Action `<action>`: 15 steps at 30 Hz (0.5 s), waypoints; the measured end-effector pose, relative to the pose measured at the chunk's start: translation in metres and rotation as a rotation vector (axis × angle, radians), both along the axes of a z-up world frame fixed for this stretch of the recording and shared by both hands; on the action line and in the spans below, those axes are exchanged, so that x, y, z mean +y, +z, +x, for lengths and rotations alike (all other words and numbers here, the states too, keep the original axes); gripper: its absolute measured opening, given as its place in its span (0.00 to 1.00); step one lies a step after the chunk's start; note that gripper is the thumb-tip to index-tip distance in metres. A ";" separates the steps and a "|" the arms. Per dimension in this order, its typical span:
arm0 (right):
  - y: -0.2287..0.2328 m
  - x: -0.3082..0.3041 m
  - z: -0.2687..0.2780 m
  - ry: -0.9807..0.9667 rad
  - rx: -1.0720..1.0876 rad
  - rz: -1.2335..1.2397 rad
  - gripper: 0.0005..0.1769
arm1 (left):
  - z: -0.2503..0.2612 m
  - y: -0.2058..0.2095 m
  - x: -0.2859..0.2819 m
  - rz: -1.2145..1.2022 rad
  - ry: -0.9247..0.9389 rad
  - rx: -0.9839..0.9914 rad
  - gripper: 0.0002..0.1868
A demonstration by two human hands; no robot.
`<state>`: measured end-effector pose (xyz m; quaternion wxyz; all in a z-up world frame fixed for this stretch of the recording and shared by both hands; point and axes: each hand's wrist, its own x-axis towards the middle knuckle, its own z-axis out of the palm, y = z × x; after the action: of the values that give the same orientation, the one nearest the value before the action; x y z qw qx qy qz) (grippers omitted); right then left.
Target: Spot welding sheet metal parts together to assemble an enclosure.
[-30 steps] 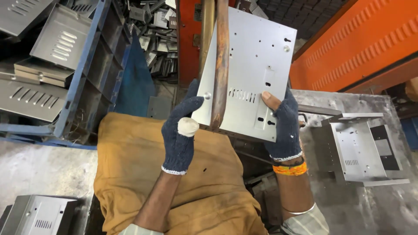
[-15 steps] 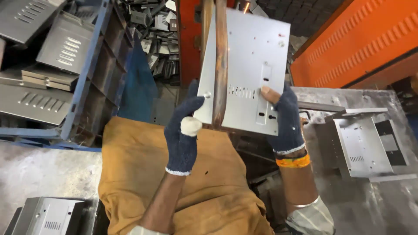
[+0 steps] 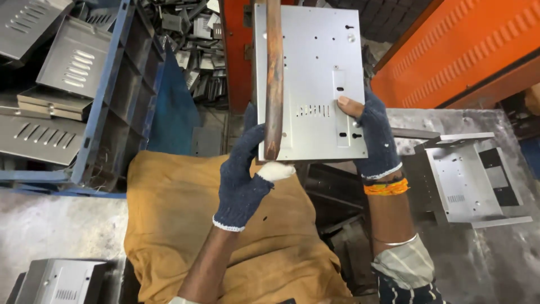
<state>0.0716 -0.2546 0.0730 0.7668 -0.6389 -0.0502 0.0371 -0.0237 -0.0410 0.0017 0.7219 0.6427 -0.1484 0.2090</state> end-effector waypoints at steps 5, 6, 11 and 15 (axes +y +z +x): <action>-0.011 -0.008 0.014 -0.005 -0.010 -0.078 0.29 | -0.003 -0.007 -0.004 -0.071 0.022 0.364 0.41; -0.011 -0.008 0.016 -0.012 0.008 -0.111 0.29 | -0.003 -0.010 -0.002 0.031 0.087 0.140 0.40; 0.005 0.005 0.001 0.002 0.013 -0.109 0.29 | -0.011 0.006 0.001 0.133 0.113 0.281 0.42; -0.005 0.013 0.003 0.018 -0.071 -0.040 0.29 | -0.010 0.013 0.016 0.044 0.109 0.026 0.47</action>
<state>0.0745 -0.2416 0.0682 0.7511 -0.6546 -0.0826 0.0222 -0.0334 -0.0249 0.0148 0.6970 0.6682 -0.1086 0.2363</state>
